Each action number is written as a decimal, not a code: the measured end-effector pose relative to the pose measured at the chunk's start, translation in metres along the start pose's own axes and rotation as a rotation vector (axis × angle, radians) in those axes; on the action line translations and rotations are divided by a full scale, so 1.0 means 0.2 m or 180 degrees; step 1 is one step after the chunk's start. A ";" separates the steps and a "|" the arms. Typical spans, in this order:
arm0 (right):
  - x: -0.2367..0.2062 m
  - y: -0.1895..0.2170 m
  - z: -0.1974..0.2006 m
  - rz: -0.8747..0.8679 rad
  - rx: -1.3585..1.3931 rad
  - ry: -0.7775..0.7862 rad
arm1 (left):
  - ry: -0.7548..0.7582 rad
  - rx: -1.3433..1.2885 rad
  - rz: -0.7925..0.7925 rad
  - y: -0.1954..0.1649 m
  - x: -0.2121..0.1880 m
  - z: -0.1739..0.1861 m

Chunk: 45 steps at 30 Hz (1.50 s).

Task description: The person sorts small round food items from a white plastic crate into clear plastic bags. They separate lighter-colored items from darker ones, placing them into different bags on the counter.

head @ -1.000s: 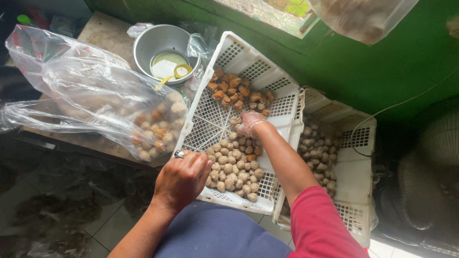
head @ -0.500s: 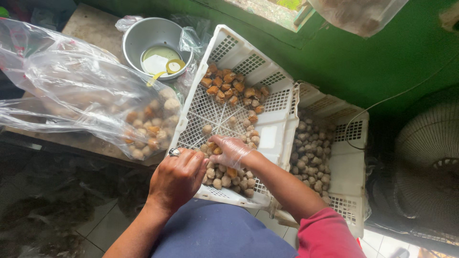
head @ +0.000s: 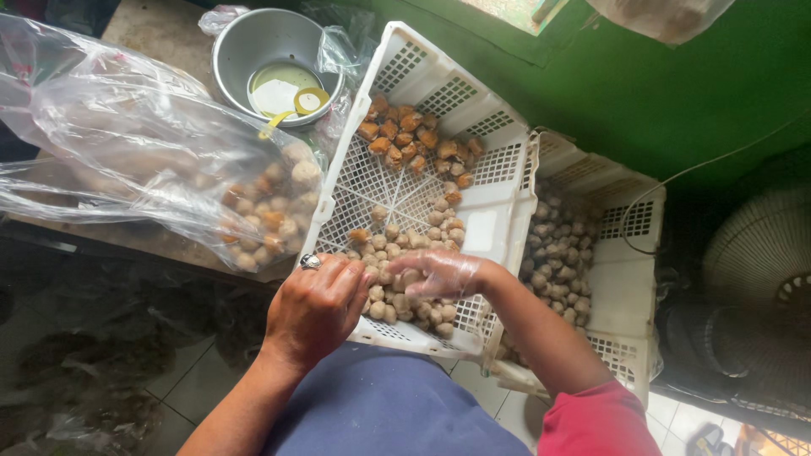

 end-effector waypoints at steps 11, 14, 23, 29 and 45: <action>0.33 -0.14 0.11 -0.0858 -0.0335 -0.1981 | -0.0489 -0.0441 0.0169 0.01 -0.02 0.02; 0.47 -0.17 0.05 -0.0463 -0.1113 -0.1950 | -0.0417 -0.0276 0.0159 0.00 -0.02 0.01; 0.53 -0.19 0.07 -0.0534 -0.0575 -0.1565 | -0.0499 -0.0194 0.0143 -0.01 -0.02 0.01; 0.46 -0.23 0.18 -0.0073 0.0859 -0.0828 | -0.0394 -0.0142 0.0197 -0.01 -0.02 0.01; 0.11 -0.52 0.48 -0.1186 -0.1806 -0.1470 | -0.0394 -0.0121 0.0219 -0.01 -0.01 0.01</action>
Point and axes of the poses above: each hand's wrist, its own x-axis towards the middle knuckle, its own z-axis out of the back of the hand, y = z × x, the point moved 2 cm from there along x, towards the middle knuckle, and after that the axes turned 3 degrees about y, right-handed, at the moved point
